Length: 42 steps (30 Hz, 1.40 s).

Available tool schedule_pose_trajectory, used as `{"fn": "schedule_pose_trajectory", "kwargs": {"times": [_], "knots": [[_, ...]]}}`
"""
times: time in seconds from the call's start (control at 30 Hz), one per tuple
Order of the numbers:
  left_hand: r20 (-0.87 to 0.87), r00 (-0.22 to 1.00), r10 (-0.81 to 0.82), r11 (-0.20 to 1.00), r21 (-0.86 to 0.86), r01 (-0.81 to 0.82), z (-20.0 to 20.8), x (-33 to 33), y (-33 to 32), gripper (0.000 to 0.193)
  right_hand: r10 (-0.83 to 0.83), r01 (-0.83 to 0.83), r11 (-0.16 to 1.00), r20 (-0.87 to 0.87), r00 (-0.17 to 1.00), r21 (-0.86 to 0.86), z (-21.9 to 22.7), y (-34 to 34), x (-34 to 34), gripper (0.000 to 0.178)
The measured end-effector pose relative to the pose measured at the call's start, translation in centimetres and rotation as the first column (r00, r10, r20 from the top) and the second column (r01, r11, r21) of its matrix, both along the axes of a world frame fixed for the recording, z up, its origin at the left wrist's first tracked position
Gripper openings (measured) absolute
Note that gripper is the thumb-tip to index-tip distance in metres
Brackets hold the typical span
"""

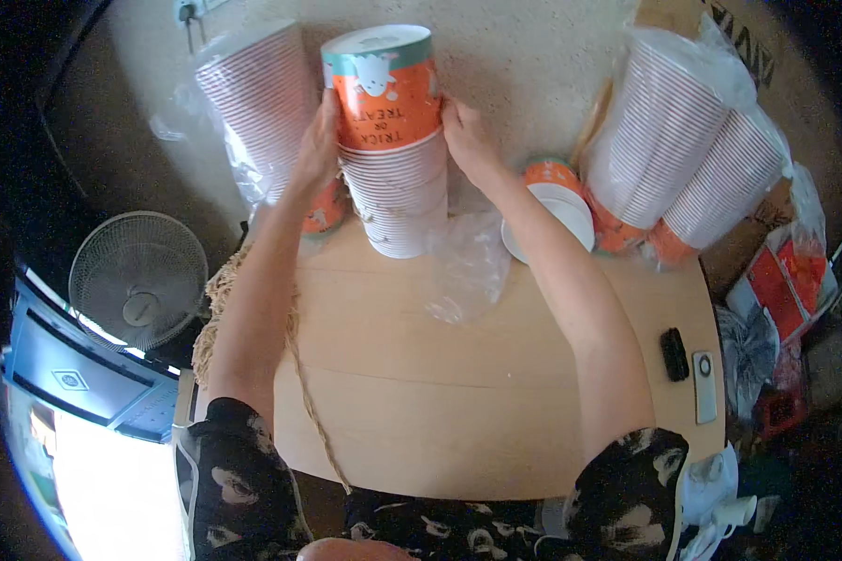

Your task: Threading string through pre-drilled holes in paper buckets to create handles.

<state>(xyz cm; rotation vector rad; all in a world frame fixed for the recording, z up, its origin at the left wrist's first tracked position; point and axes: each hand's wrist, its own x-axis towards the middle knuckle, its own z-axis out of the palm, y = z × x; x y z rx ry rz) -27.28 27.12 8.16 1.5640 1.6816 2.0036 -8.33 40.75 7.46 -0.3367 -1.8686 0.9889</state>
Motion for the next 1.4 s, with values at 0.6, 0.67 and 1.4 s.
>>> {"fn": "schedule_pose_trajectory", "kwargs": {"times": [0.6,0.67,1.4], "knots": [[-0.322,0.946,-0.039,0.998,0.033,0.053,-14.6,17.3,6.7,0.021,-0.760,0.713,0.643,0.116,0.640,0.279,-13.4,0.9,23.0,0.020],[-0.248,0.969,-0.005,1.000,-0.006,0.003,-15.2,18.4,7.4,0.019,-0.763,0.715,0.636,0.099,0.639,0.291,-13.8,1.2,23.2,0.020],[0.292,0.902,-0.319,0.827,-0.379,0.415,-8.1,19.5,-10.5,0.039,0.069,-0.071,0.997,0.248,0.966,0.001,-9.6,-13.7,30.3,0.134]]}}
